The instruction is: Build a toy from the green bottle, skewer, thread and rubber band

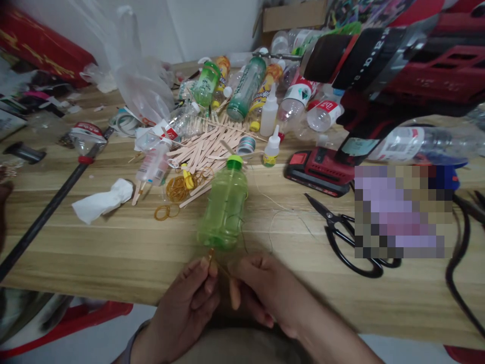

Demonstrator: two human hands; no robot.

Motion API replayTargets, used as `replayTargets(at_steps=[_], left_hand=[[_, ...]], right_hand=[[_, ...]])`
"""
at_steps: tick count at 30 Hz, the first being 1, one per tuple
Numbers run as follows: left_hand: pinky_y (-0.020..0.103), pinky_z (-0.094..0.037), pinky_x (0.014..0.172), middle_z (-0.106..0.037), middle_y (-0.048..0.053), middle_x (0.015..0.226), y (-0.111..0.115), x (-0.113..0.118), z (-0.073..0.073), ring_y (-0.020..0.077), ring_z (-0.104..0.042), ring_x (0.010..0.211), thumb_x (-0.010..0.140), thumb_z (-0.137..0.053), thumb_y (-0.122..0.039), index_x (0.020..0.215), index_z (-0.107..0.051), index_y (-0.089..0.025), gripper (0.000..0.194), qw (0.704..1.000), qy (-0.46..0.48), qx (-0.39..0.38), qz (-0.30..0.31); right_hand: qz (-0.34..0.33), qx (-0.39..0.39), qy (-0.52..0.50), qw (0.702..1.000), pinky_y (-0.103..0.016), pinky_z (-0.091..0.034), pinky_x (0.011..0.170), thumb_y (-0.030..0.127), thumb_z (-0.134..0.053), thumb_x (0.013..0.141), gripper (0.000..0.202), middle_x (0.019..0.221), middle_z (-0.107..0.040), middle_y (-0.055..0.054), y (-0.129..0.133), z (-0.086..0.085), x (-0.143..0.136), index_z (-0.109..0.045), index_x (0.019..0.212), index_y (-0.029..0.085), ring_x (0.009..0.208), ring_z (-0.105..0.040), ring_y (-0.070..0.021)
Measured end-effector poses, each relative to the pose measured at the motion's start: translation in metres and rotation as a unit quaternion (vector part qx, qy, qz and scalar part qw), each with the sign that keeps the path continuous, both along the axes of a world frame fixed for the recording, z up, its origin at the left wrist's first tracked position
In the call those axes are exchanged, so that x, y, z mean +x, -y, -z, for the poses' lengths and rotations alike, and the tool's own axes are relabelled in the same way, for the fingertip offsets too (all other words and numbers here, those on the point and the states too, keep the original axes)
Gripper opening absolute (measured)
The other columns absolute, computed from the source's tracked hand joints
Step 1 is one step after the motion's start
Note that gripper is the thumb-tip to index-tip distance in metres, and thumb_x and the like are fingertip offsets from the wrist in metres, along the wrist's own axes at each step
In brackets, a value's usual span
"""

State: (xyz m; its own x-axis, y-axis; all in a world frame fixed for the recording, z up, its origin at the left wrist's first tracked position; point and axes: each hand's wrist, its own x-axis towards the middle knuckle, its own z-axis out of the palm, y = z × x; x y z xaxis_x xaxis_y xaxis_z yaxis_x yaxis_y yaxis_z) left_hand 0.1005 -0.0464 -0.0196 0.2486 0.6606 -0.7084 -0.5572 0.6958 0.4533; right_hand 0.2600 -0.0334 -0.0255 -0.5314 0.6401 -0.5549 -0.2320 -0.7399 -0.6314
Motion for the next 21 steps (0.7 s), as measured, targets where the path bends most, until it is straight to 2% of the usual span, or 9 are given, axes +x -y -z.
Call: replayTargets(at_steps=[4,7,9,12,16,19,21], left_hand=[[0.014,-0.023,0.043,-0.050,-0.008,0.049,0.003,0.001,-0.001,0.0015,-0.031,0.042,0.047,-0.097,-0.050,0.064,-0.062,-0.014,0.053,1.000,-0.001,-0.009,0.017],[0.014,-0.024,0.044,-0.052,-0.007,0.049,0.004,0.002,-0.002,0.0012,-0.031,0.043,0.049,-0.097,-0.050,0.062,-0.062,-0.013,0.052,1.000,0.015,0.006,0.023],[0.014,-0.023,0.044,-0.053,-0.007,0.049,0.003,0.002,-0.003,0.0003,-0.027,0.042,0.050,-0.097,-0.050,0.061,-0.061,-0.013,0.052,0.999,0.017,0.018,0.023],[0.016,-0.018,0.043,-0.050,-0.007,0.050,0.001,0.001,-0.006,-0.0002,-0.025,0.041,0.051,-0.096,-0.052,0.060,-0.058,-0.014,0.054,0.999,-0.005,0.041,0.023],[0.017,-0.015,0.042,-0.046,-0.008,0.050,0.000,0.000,-0.008,0.0002,-0.023,0.041,0.056,-0.091,-0.058,0.060,-0.056,-0.015,0.056,0.995,-0.045,0.086,0.033],[0.018,-0.013,0.041,-0.043,-0.009,0.048,0.001,0.000,-0.007,0.0006,-0.021,0.040,0.058,-0.090,-0.059,0.061,-0.057,-0.015,0.055,0.993,-0.054,0.099,0.044],[0.018,-0.013,0.040,-0.041,-0.010,0.046,0.001,0.000,-0.006,0.0011,-0.022,0.040,0.058,-0.089,-0.061,0.059,-0.057,-0.015,0.056,0.992,-0.054,0.102,0.048]], right_hand=[[-0.123,0.059,0.123,0.983,-0.016,-0.012,0.026,0.033,-0.071,0.081,0.037,0.030,-0.043,0.007,-0.006,-0.012,0.008,-0.067,0.046,0.019,0.024,-0.027,-0.0030],[-0.170,0.083,0.153,0.970,-0.016,-0.016,0.026,0.044,-0.075,0.078,0.039,0.031,-0.043,0.007,-0.010,-0.013,0.010,-0.068,0.048,0.020,0.026,-0.030,-0.0044],[-0.133,0.102,0.137,0.976,-0.017,-0.015,0.027,0.051,-0.077,0.074,0.039,0.035,-0.045,0.006,-0.011,-0.012,0.007,-0.071,0.051,0.021,0.029,-0.030,-0.0049],[-0.009,0.123,0.094,0.988,-0.019,-0.015,0.029,0.051,-0.082,0.069,0.034,0.040,-0.049,0.005,-0.009,-0.008,-0.002,-0.075,0.053,0.021,0.033,-0.027,-0.0048],[0.073,0.130,0.066,0.987,-0.022,-0.015,0.034,0.054,-0.084,0.068,0.036,0.037,-0.041,0.006,-0.005,-0.008,-0.013,-0.074,0.048,0.025,0.036,-0.023,-0.0060],[0.110,0.135,0.042,0.984,-0.024,-0.027,0.040,0.054,-0.086,0.065,0.033,0.038,-0.041,0.006,-0.005,-0.011,-0.017,-0.076,0.050,0.026,0.039,-0.027,-0.0073],[0.124,0.128,0.020,0.984,-0.026,-0.037,0.049,0.052,-0.088,0.064,0.031,0.042,-0.050,0.005,-0.004,-0.012,-0.019,-0.077,0.052,0.025,0.043,-0.040,-0.0096]])
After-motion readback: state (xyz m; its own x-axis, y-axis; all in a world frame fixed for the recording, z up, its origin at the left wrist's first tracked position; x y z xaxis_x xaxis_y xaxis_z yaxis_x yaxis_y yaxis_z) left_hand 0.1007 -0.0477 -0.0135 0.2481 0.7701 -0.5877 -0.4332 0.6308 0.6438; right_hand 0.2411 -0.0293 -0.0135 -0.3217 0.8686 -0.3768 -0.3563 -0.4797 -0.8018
